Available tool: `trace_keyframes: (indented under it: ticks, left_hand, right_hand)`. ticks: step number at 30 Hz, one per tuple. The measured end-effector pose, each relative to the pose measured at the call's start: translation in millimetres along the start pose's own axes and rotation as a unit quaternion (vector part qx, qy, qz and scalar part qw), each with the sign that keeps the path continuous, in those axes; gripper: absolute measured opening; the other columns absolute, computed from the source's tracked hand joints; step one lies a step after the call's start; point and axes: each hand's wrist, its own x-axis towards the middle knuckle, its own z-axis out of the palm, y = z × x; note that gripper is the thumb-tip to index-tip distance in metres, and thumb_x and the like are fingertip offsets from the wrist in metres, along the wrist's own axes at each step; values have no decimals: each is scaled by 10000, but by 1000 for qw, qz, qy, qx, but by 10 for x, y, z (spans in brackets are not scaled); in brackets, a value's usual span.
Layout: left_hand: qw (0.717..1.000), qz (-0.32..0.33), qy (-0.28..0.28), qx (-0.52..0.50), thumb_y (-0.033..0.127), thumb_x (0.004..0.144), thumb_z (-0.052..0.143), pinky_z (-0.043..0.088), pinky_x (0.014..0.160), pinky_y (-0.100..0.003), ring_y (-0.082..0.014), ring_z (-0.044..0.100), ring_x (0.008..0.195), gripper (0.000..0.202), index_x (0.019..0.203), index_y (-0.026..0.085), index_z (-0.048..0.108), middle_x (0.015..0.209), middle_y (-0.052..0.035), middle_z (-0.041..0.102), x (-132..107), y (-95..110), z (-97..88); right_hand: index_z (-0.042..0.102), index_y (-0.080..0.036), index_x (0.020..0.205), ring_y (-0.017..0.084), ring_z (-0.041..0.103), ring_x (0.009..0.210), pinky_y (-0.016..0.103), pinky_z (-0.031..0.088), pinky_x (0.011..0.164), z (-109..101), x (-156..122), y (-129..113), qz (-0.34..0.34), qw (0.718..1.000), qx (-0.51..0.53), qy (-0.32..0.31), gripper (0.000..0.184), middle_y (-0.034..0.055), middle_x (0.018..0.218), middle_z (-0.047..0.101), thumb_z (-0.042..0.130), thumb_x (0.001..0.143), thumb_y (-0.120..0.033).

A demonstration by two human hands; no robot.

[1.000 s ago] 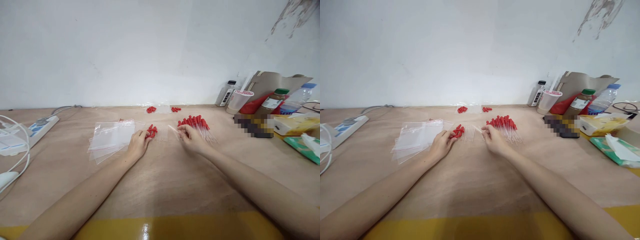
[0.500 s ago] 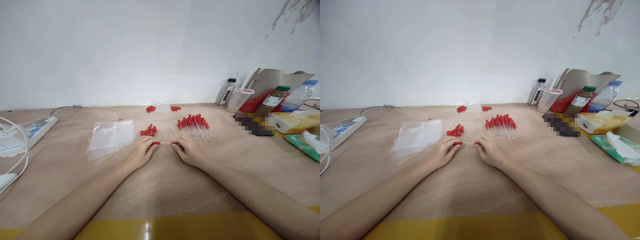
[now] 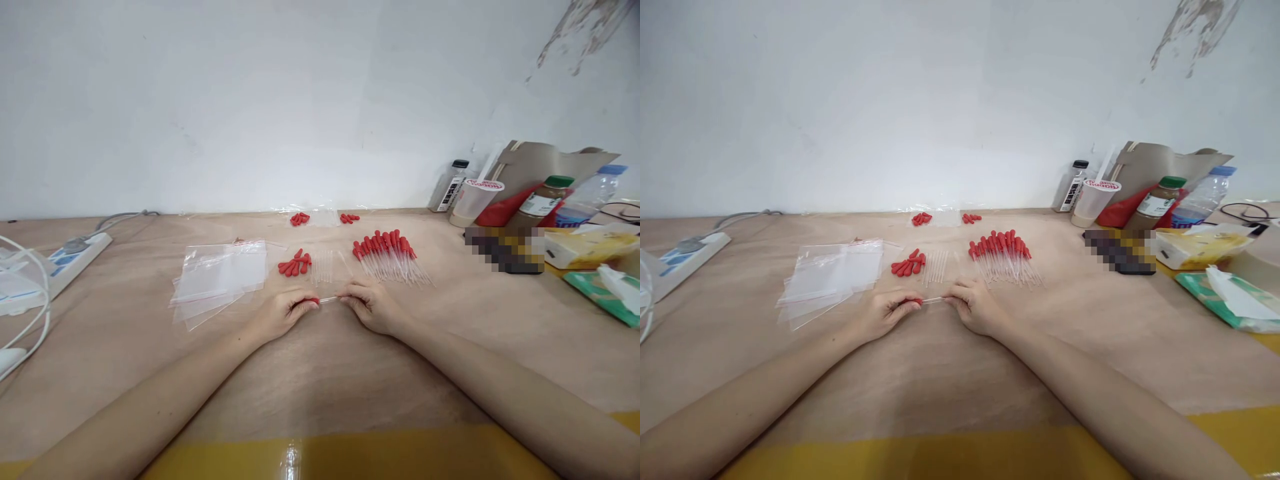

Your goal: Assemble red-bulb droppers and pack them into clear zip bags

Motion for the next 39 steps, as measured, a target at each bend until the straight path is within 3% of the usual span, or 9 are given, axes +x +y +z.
trace_keyframes:
  ticks: [9,18,24,27,29,31,35,39]
  left_hand:
    - [1000,9,-2,28,326,853,469,448,652,-223,-120,572,697,194,866,194,611,779,-1,636,34,17,17]
    - [995,60,-41,69,327,861,448,443,659,-242,-139,569,727,208,880,186,598,799,-29,624,47,39,-2]
    - [994,87,20,69,291,873,433,450,668,-253,-136,572,728,200,906,185,600,806,-33,626,130,45,-13]
    - [989,111,57,80,296,858,471,449,757,-280,-154,566,842,203,987,184,582,889,-50,622,179,-7,-52]
    - [985,106,84,110,341,819,533,420,838,-316,-179,534,943,285,1057,186,555,979,-61,604,198,-84,-88]
    - [978,74,120,152,373,787,567,386,878,-350,-200,506,979,332,1066,194,553,1020,-62,589,205,-182,-119]
    - [961,-13,155,229,351,777,567,375,839,-372,-212,496,909,197,906,210,616,943,-52,583,201,-344,-133]
    - [956,-43,148,248,324,761,580,388,798,-351,-209,489,873,190,904,204,611,911,-47,562,202,-387,-115]
  right_hand:
    - [618,-177,816,125,536,671,287,316,680,7,-10,-62,-14,996,-87,-8,215,38,750,624,410,866,-207]
    - [581,-169,710,127,501,632,279,330,664,19,28,-130,-24,996,-81,-31,235,29,678,584,405,862,-202]
    - [584,-174,731,138,512,668,263,364,659,6,55,-209,27,996,-77,-34,237,33,695,591,395,867,-217]
    - [611,-173,749,147,529,709,270,369,679,-41,84,-269,34,993,-101,-47,218,49,743,609,428,850,-234]
    - [615,-167,734,140,535,693,250,374,643,-109,116,-270,65,992,-91,-58,207,52,745,612,445,833,-229]
    - [607,-161,702,126,533,632,232,369,589,-215,166,-201,137,987,-78,-43,203,41,706,614,454,815,-231]
    - [592,-163,668,129,545,606,225,371,560,-468,319,138,318,943,-77,57,192,24,655,617,497,759,-304]
    - [585,-155,760,139,554,676,228,381,600,-542,456,458,370,916,-118,96,121,32,717,622,529,700,-244]
